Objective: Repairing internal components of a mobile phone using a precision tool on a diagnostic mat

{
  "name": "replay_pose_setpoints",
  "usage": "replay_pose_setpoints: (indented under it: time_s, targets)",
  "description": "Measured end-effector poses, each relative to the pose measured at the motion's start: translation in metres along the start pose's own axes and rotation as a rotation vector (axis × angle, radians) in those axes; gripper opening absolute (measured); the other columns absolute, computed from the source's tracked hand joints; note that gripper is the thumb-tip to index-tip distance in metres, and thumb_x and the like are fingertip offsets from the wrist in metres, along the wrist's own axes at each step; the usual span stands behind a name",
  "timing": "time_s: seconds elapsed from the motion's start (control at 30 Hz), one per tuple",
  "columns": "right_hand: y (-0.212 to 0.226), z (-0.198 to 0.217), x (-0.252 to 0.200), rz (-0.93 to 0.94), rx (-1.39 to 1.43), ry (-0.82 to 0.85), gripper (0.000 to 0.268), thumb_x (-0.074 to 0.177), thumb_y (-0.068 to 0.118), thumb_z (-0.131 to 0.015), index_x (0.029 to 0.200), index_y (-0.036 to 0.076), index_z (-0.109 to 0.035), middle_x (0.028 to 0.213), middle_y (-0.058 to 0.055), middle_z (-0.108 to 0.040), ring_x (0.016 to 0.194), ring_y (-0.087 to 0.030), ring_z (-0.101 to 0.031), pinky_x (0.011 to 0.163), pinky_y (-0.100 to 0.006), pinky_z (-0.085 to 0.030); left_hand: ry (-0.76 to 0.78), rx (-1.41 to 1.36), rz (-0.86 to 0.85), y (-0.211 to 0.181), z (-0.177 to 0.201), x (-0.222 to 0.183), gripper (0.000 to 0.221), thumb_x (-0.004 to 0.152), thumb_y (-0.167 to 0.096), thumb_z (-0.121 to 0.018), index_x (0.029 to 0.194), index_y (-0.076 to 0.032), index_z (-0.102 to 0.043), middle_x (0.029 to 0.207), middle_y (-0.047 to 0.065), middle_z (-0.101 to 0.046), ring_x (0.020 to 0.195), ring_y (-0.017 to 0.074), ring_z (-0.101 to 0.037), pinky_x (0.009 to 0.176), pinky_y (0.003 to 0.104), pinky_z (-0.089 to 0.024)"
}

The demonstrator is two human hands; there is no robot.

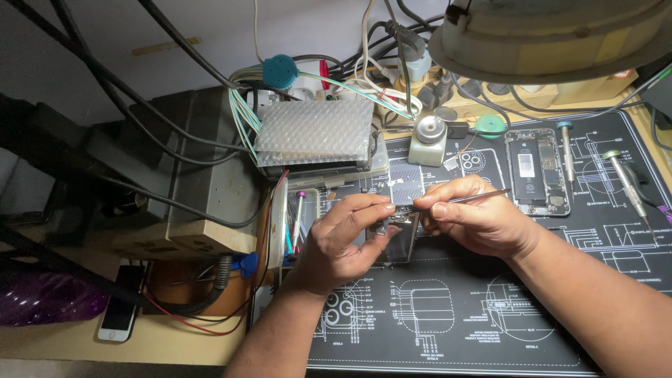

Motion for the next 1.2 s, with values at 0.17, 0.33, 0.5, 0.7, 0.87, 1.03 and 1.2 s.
replay_pose_setpoints:
  time_s: [0.17, 0.33, 0.5, 0.7, 0.87, 1.03, 1.2]
  targets:
    - [0.001, -0.002, 0.001, 0.0, 0.012, 0.025, 0.019, 0.088, -0.004, -0.069, 0.106, -0.008, -0.076, 0.077, -0.025, -0.066, 0.07, -0.027, -0.066, 0.06, -0.035, -0.057, 0.013, -0.013, -0.005, -0.002, 0.002, 0.002, 0.033, 0.082, 0.006, -0.078, 0.112, -0.008, -0.075, 0.106, 0.015, -0.073, 0.091, 0.0327, -0.077, 0.074, 0.039, -0.066]
    - [0.002, 0.0, -0.001, 0.006, -0.005, 0.035, 0.019, 0.087, -0.005, -0.069, 0.104, -0.008, -0.076, 0.078, -0.026, -0.068, 0.072, -0.028, -0.068, 0.059, -0.035, -0.058, 0.028, -0.023, 0.016, 0.0, 0.001, 0.001, 0.029, 0.085, 0.004, -0.075, 0.111, -0.008, -0.075, 0.105, 0.013, -0.074, 0.089, 0.031, -0.077, 0.072, 0.038, -0.066]
    - [0.003, -0.001, 0.0, 0.01, -0.006, 0.042, 0.019, 0.086, -0.005, -0.069, 0.103, -0.009, -0.076, 0.077, -0.027, -0.068, 0.071, -0.029, -0.069, 0.059, -0.036, -0.059, 0.028, -0.034, 0.022, 0.003, 0.001, -0.002, 0.029, 0.086, 0.003, -0.074, 0.112, -0.009, -0.075, 0.105, 0.013, -0.074, 0.089, 0.0307, -0.077, 0.072, 0.038, -0.065]
    - [0.003, -0.005, -0.001, 0.017, -0.018, 0.076, 0.018, 0.085, -0.006, -0.07, 0.102, -0.012, -0.075, 0.076, -0.03, -0.068, 0.07, -0.029, -0.069, 0.058, -0.036, -0.059, 0.02, -0.06, 0.038, 0.008, 0.001, -0.005, 0.035, 0.085, 0.003, -0.077, 0.118, -0.007, -0.071, 0.103, 0.014, -0.074, 0.081, 0.0286, -0.076, 0.066, 0.035, -0.065]
    - [0.008, -0.005, 0.002, 0.042, -0.018, 0.079, 0.019, 0.085, -0.006, -0.069, 0.102, -0.012, -0.075, 0.075, -0.03, -0.067, 0.068, -0.029, -0.068, 0.057, -0.036, -0.059, -0.009, -0.041, 0.067, 0.01, -0.002, -0.009, 0.043, 0.084, -0.001, -0.08, 0.124, -0.006, -0.066, 0.101, 0.014, -0.073, 0.076, 0.0266, -0.074, 0.063, 0.035, -0.064]
    - [0.01, 0.003, 0.001, 0.073, -0.031, 0.011, 0.019, 0.086, -0.006, -0.068, 0.104, -0.01, -0.075, 0.077, -0.028, -0.068, 0.069, -0.029, -0.068, 0.059, -0.037, -0.059, -0.017, -0.014, 0.156, 0.018, -0.005, -0.013, 0.043, 0.084, -0.005, -0.081, 0.124, -0.008, -0.067, 0.101, 0.013, -0.073, 0.075, 0.0256, -0.072, 0.063, 0.033, -0.064]
    - [0.01, 0.016, 0.004, 0.089, -0.085, -0.139, 0.02, 0.09, -0.004, -0.067, 0.107, -0.008, -0.075, 0.083, -0.024, -0.073, 0.072, -0.025, -0.07, 0.062, -0.034, -0.059, -0.024, -0.144, 0.398, 0.027, 0.0, -0.015, 0.045, 0.085, -0.004, -0.079, 0.127, -0.006, -0.064, 0.101, 0.014, -0.068, 0.082, 0.0202, -0.071, 0.063, 0.032, -0.064]
Point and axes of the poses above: each hand's wrist, its own x-axis towards the middle knuckle, its own z-axis out of the back of the hand, y = z × x, the point moved 2 cm from there along x, towards the middle knuckle
